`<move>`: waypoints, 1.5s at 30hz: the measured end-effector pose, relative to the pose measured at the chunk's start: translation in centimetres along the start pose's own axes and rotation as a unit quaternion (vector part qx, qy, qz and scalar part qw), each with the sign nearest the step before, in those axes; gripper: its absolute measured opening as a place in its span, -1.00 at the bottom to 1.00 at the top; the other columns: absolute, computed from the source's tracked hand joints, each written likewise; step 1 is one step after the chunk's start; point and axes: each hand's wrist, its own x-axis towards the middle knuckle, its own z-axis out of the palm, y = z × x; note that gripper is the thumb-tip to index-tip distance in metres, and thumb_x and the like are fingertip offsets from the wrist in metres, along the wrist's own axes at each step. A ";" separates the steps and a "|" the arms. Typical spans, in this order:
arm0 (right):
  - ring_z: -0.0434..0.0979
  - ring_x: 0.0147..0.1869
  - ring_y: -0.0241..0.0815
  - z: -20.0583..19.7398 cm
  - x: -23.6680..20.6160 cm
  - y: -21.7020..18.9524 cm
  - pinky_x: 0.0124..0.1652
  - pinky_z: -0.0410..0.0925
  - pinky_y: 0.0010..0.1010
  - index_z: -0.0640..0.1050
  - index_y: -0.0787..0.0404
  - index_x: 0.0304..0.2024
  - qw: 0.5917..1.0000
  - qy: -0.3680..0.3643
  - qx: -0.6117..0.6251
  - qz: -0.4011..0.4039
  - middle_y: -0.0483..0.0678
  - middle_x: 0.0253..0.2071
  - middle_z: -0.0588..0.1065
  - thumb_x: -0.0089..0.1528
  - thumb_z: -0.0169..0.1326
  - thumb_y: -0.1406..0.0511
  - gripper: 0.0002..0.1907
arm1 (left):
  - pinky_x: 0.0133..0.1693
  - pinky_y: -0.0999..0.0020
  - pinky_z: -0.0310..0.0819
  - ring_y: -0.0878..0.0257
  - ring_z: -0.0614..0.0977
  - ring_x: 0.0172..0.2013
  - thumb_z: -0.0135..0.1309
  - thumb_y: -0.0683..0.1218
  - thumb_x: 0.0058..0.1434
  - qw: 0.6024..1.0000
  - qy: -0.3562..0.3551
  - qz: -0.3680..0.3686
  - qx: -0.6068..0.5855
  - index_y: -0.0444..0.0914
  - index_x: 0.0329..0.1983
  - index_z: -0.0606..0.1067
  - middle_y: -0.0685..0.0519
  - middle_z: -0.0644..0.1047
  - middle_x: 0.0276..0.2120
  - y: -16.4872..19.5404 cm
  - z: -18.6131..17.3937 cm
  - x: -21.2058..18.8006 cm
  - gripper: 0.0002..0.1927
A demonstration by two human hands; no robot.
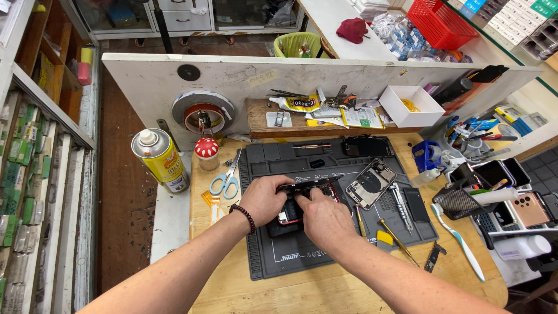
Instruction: The person reassembles a red smartphone by connecting internal components, placing the screen, and securing the back cover. They then connect a charging cable to test the device and handle a separate phone chassis with a new battery.
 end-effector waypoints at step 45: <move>0.61 -0.09 0.07 -0.2 -0.8 -0.2 -0.14 0.50 -0.13 0.47 0.12 0.23 0.999 -0.025 0.014 0.036 0.09 -0.09 0.46 0.23 -0.02 0.39 -0.52 | -0.14 0.17 0.55 -0.03 0.70 -0.24 0.07 -0.06 0.25 1.000 -0.023 -0.008 0.017 -0.12 0.00 0.62 -0.12 0.66 -0.27 -0.1 0.1 0.3 -0.72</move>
